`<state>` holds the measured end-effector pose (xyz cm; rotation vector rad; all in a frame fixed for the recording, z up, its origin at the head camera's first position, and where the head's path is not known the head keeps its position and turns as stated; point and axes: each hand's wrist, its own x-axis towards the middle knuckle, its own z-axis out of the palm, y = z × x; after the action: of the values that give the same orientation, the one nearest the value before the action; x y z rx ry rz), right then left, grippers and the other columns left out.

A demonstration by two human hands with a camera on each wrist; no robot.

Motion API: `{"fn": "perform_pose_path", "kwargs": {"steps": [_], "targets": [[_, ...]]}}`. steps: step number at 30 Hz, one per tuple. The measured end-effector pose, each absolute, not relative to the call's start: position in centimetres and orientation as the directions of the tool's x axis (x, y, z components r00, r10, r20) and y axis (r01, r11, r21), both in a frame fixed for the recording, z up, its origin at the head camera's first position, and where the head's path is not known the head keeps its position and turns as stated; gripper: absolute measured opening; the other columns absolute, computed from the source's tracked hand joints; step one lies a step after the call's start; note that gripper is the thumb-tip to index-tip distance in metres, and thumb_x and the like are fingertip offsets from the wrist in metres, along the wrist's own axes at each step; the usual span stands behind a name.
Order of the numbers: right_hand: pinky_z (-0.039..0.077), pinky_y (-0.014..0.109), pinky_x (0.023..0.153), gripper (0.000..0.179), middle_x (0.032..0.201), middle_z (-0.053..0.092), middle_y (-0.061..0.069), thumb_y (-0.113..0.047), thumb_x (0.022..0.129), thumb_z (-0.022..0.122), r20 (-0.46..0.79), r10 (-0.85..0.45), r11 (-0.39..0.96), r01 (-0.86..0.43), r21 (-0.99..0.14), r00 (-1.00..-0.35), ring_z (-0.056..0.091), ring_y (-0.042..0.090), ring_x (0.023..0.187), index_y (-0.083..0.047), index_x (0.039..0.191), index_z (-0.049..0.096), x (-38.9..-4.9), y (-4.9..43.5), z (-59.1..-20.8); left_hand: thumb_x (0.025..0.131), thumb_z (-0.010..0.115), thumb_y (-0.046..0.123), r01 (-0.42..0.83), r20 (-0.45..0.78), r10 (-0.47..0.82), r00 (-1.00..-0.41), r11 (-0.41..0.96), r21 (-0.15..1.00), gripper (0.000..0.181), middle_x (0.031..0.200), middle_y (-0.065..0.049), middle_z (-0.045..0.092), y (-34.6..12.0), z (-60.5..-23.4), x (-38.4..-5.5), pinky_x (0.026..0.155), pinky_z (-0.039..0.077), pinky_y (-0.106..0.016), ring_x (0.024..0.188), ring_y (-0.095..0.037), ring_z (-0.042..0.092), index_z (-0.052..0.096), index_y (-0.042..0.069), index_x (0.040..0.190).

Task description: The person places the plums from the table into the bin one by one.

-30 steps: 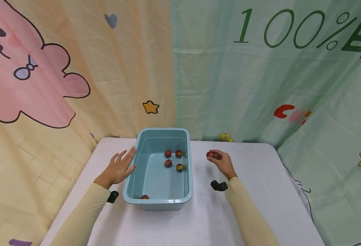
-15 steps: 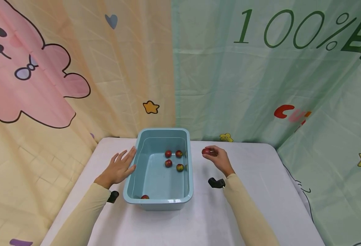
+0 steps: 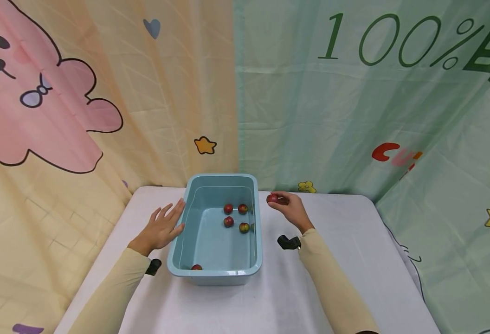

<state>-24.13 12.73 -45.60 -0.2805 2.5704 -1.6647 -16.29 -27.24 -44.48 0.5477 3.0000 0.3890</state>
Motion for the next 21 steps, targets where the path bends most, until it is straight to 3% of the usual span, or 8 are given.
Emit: {"fn": "perform_pose_path", "kwargs": {"steps": [21], "targets": [[0.054,0.039,0.086,0.045,0.116,0.066,0.014,-0.023,0.087,0.073,0.093,-0.396,0.418,-0.269,-0.867,-0.914,0.064,0.028,0.099,-0.003,0.126,0.062,-24.4,8.4,-41.9,0.1,0.039,0.036,0.329,-0.029,0.351,-0.936,0.903,0.277,0.069,0.159,-0.019,0.015,-27.3,-44.6,-16.3,0.109,0.003,-0.065,0.141,-0.046,0.014,0.013,-0.001,0.152]]}}
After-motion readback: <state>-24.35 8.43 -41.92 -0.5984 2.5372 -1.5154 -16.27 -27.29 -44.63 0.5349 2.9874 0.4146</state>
